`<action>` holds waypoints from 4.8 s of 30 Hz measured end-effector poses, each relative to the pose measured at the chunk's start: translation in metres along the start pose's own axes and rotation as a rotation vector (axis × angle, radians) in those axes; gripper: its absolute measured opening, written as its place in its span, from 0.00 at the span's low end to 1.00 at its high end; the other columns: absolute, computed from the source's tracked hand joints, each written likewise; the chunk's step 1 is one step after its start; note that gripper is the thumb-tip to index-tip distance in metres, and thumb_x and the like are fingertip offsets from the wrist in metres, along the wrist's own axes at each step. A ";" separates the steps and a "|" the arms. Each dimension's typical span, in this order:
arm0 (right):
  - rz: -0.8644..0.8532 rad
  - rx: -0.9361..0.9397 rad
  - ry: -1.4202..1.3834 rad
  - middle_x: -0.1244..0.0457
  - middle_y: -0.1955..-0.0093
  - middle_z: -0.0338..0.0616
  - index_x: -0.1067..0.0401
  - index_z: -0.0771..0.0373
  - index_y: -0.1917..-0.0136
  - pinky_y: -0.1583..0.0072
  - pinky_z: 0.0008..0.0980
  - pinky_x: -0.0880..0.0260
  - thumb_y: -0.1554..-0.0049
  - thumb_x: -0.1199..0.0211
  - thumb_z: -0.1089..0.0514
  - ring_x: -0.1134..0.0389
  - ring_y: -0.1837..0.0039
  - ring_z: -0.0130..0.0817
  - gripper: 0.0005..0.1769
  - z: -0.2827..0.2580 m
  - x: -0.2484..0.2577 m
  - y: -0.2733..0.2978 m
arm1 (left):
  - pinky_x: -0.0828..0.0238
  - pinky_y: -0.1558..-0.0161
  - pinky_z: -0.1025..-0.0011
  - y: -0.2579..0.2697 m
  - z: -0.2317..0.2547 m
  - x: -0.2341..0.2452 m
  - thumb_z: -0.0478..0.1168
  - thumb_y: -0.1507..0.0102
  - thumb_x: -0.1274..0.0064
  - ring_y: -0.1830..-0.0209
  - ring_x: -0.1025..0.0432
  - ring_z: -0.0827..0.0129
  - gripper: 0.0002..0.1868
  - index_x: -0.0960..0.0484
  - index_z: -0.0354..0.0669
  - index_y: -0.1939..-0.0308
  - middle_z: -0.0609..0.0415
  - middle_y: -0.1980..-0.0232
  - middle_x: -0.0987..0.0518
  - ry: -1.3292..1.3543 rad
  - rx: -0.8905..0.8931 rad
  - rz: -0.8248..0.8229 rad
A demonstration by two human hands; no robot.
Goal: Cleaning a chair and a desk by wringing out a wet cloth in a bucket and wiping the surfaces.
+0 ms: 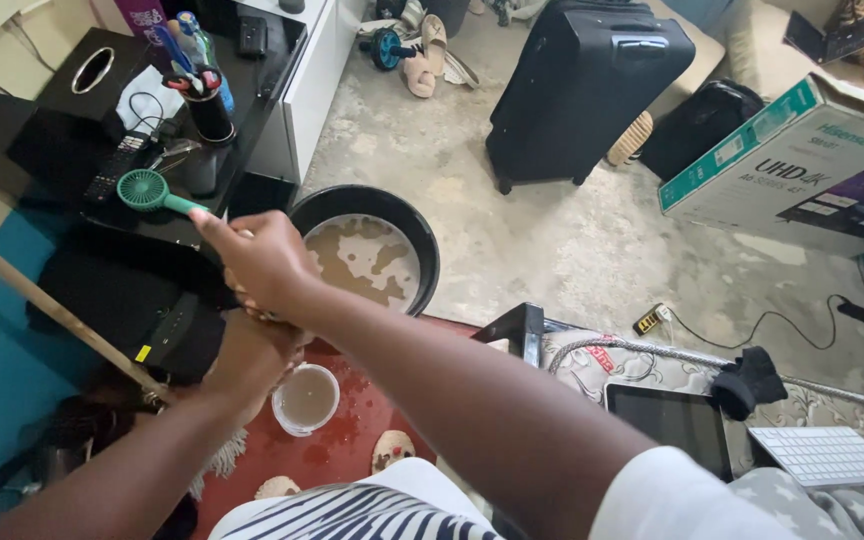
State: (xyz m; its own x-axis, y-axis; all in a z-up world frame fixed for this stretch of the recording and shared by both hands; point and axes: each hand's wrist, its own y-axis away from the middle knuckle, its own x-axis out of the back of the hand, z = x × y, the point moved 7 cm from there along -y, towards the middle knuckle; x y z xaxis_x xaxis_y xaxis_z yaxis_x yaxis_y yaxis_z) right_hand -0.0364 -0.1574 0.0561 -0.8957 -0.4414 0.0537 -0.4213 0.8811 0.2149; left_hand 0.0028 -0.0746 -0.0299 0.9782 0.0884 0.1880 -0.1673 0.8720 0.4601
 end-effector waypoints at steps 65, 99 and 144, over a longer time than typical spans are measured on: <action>-0.193 -0.393 -0.918 0.33 0.48 0.47 0.30 0.63 0.40 0.41 0.44 0.32 0.38 0.33 0.45 0.32 0.46 0.42 0.23 0.116 0.020 0.008 | 0.43 0.85 0.86 0.040 0.006 0.000 0.36 0.40 0.47 0.84 0.37 0.83 0.05 0.25 0.42 0.60 0.59 0.73 0.27 0.933 0.382 -0.553; 0.077 -0.003 0.314 0.38 0.77 0.44 0.31 0.65 0.76 0.66 0.46 0.34 0.41 0.43 0.32 0.37 0.73 0.34 0.37 0.029 -0.008 -0.012 | 0.46 0.81 0.66 -0.010 -0.037 0.002 0.41 0.34 0.43 0.83 0.38 0.68 0.12 0.24 0.35 0.65 0.53 0.76 0.28 -0.084 0.192 -0.056; 0.260 -0.558 -0.263 0.30 0.56 0.54 0.25 0.70 0.50 0.61 0.39 0.23 0.54 0.21 0.53 0.27 0.60 0.41 0.24 0.168 0.045 -0.003 | 0.24 0.55 0.62 0.002 -0.033 0.032 0.72 0.45 0.38 0.55 0.20 0.58 0.43 0.17 0.37 0.46 0.45 0.52 0.16 -0.587 -0.175 0.245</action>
State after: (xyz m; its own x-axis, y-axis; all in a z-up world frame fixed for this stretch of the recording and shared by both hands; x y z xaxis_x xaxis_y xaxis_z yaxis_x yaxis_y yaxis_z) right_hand -0.0992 -0.1516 -0.1060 -0.9927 -0.1085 -0.0522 -0.1137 0.7023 0.7027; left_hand 0.0373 -0.0538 -0.0514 0.6765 0.0605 0.7340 -0.3059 0.9297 0.2052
